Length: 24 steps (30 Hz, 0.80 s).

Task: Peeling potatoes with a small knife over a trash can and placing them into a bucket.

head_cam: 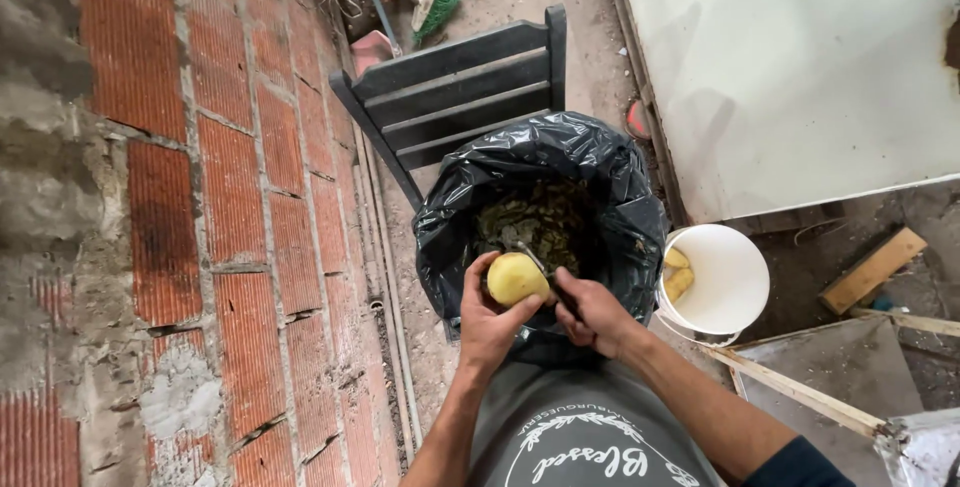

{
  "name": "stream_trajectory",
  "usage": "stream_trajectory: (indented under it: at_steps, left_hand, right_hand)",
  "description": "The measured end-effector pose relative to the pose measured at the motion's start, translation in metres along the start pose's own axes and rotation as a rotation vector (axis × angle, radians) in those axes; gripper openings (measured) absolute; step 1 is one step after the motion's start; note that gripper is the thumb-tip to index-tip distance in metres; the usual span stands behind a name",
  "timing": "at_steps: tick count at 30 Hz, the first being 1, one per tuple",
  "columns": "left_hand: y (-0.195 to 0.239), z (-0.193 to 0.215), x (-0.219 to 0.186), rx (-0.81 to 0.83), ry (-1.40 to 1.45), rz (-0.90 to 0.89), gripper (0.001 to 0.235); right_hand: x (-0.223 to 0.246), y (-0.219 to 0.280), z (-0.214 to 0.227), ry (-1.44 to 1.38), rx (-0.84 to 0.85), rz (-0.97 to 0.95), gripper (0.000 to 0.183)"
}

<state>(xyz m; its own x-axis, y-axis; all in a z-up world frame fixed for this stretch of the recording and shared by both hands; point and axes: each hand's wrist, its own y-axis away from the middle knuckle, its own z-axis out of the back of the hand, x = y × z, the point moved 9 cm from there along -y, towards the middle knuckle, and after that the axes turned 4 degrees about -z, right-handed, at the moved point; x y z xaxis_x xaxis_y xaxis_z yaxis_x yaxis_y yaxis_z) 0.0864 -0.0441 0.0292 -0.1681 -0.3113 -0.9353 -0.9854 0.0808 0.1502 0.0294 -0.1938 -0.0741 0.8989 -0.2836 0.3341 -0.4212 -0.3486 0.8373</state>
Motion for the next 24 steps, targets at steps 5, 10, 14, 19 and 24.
stream_trajectory:
  at_steps: [5,10,14,19,24]
  left_hand:
    - [-0.003,0.022,0.017,0.006,-0.062,0.018,0.056]
    - [-0.012,0.040,0.032,-0.007,-0.184,0.046,0.063]
    - [-0.009,0.064,0.041,-0.021,-0.388,0.079,0.063]
    - [-0.045,0.041,0.038,-0.008,-0.698,0.108,0.052]
    - [-0.069,-0.019,0.116,0.483,-1.246,0.193,0.041]
  right_hand:
    - [0.019,-0.002,0.011,0.028,-0.101,0.114,0.053]
    - [0.034,-0.005,0.019,0.123,-0.130,0.227,0.052]
    - [0.066,0.039,0.052,0.043,-0.233,0.363,0.051]
    - [0.079,0.054,0.075,-0.030,-0.211,0.462,0.050]
    - [0.047,0.037,0.087,0.098,-0.188,0.442,0.049]
